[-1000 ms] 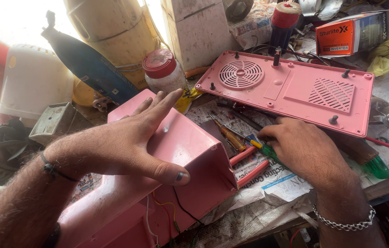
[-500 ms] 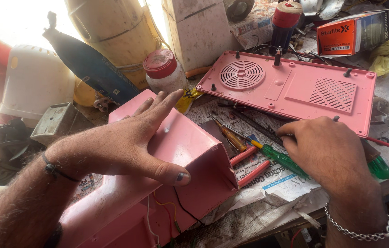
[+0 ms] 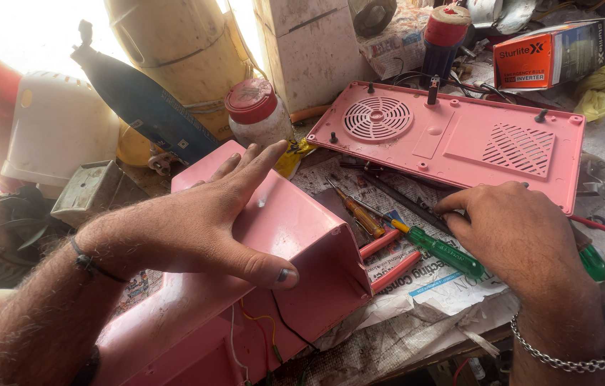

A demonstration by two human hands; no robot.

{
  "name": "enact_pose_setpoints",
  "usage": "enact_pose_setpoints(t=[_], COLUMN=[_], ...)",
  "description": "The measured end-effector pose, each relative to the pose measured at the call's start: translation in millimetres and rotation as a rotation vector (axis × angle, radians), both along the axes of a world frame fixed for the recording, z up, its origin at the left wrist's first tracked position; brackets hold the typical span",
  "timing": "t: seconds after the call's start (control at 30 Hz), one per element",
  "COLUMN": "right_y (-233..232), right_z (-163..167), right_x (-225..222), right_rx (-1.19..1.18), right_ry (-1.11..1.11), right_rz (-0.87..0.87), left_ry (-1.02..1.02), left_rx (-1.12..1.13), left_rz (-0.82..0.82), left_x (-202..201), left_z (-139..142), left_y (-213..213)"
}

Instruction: The person works on a pink L-shaped appliance housing, manipulating internal wires and using a green-handled screwdriver to tighten or adjust components. They rotate the housing to access different sides and continue adjusting internal parts throughout the clip.

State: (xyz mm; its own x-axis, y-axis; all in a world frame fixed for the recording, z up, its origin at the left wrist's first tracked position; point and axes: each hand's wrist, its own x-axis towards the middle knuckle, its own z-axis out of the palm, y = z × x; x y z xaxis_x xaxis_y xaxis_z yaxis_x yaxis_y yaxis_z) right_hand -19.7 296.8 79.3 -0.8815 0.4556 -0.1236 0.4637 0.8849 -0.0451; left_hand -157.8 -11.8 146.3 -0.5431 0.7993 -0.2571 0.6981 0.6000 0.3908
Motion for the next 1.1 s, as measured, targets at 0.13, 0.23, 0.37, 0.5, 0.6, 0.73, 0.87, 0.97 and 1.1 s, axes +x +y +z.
enact_pose_setpoints(t=[0.13, 0.23, 0.37, 0.5, 0.6, 0.73, 0.87, 0.97, 1.1], right_y=[-0.3, -1.1, -1.7, 0.2, 2.4, 1.1, -12.7, -26.5, -38.2], right_z=[4.4, 7.4, 8.1, 6.2, 6.9, 16.2, 31.9, 43.7, 51.3], right_x=[2.6, 4.3, 5.2, 4.7, 6.7, 13.8, 22.5, 25.6, 1.0], right_rx=[-0.003, 0.007, 0.037, 0.041, 0.043, -0.005, -0.101, -0.361, -0.58], right_ry=[-0.057, -0.093, -0.099, -0.106, -0.074, -0.02, 0.043, 0.198, 0.364], right_rz=[-0.049, -0.071, -0.082, -0.067, -0.048, -0.037, -0.018, 0.09, 0.496], left_ry=[0.006, 0.0, 0.004, 0.006, 0.007, 0.018, -0.004, -0.096, -0.032], left_rx=[-0.005, -0.007, -0.024, -0.014, -0.016, -0.031, -0.075, -0.014, -0.089], left_rz=[-0.001, 0.002, 0.01, 0.003, 0.005, 0.018, 0.085, 0.145, 0.169], left_x=[-0.1, -0.1, -0.2, -0.4, -0.2, 1.2, 5.7, 12.6, 26.1], left_z=[-0.4, -0.7, -1.1, -1.4, -1.2, 1.4, 9.0, 20.9, 40.4], left_y=[-0.1, -0.4, -0.4, -0.3, 0.1, 3.0, 10.4, 15.8, 21.2])
